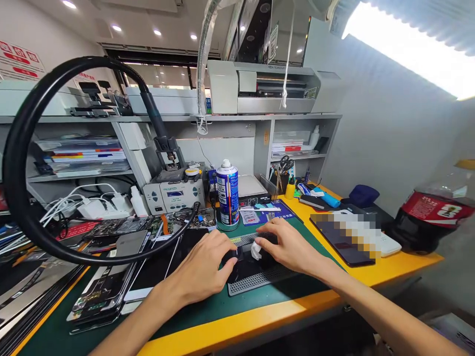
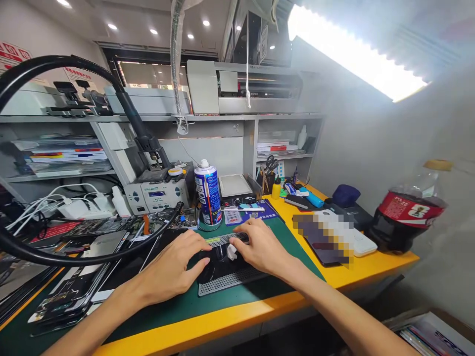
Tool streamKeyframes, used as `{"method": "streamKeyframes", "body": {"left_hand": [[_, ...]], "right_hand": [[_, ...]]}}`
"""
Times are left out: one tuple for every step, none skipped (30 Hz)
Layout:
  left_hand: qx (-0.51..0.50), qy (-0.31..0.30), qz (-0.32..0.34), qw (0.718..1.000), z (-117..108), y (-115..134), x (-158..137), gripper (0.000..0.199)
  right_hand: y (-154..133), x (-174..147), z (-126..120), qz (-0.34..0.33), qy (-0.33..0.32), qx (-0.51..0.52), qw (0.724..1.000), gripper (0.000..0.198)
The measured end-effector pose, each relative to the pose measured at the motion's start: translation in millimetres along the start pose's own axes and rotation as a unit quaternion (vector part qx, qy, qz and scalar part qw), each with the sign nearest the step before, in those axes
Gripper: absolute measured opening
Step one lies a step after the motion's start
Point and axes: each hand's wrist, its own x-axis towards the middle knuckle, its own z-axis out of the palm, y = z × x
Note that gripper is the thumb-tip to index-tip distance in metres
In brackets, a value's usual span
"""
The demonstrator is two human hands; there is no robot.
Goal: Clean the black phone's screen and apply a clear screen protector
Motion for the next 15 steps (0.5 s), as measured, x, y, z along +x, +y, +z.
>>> {"method": "streamKeyframes", "body": {"left_hand": [[0.0,0.002,0.0,1.0,1,-1,0,0.017],[0.0,0.004,-0.001,1.0,2,-2,0,0.017],[-0.001,0.006,-0.003,1.0,2,-3,0,0.017],[-0.002,0.009,-0.005,1.0,3,-4,0,0.017],[-0.003,0.012,-0.008,1.0,3,-5,0,0.017],[-0.005,0.015,-0.011,1.0,3,-6,-1,0.018],[-0.007,0.018,-0.015,1.0,3,-8,-1,0.018],[-0.009,0.02,-0.018,1.0,2,-9,-2,0.018],[-0.011,0.022,-0.02,1.0,2,-10,-3,0.019],[-0.013,0.022,-0.02,0.999,2,-11,-4,0.019],[-0.015,0.021,-0.02,0.999,2,-12,-5,0.019],[-0.016,0.019,-0.018,1.0,2,-12,-6,0.02],[-0.017,0.016,-0.015,1.0,3,-12,-6,0.02],[-0.018,0.013,-0.013,1.0,3,-12,-7,0.021],[-0.018,0.01,-0.011,1.0,3,-11,-8,0.022]], "right_hand": [[2,0,6,-0.021,-0.002,-0.015,1.0,0.03],[3,0,11,-0.043,-0.008,-0.028,0.999,0.028],[4,0,15,-0.064,-0.017,-0.038,0.997,0.024],[5,0,17,-0.079,-0.024,-0.046,0.996,0.021],[6,1,18,-0.086,-0.025,-0.053,0.995,0.021],[7,1,18,-0.086,-0.019,-0.058,0.994,0.023],[8,1,16,-0.08,-0.008,-0.062,0.995,0.027],[8,1,14,-0.071,0.003,-0.066,0.995,0.03],[8,0,12,-0.064,0.01,-0.071,0.995,0.031],[7,0,10,-0.06,0.009,-0.075,0.995,0.029],[5,-1,8,-0.063,0.0,-0.08,0.995,0.025],[4,-3,8,-0.07,-0.015,-0.085,0.994,0.021],[2,-4,8,-0.081,-0.032,-0.091,0.992,0.019],[0,-5,9,-0.095,-0.048,-0.095,0.99,0.019],[-1,-7,9,-0.109,-0.062,-0.099,0.987,0.022]]}}
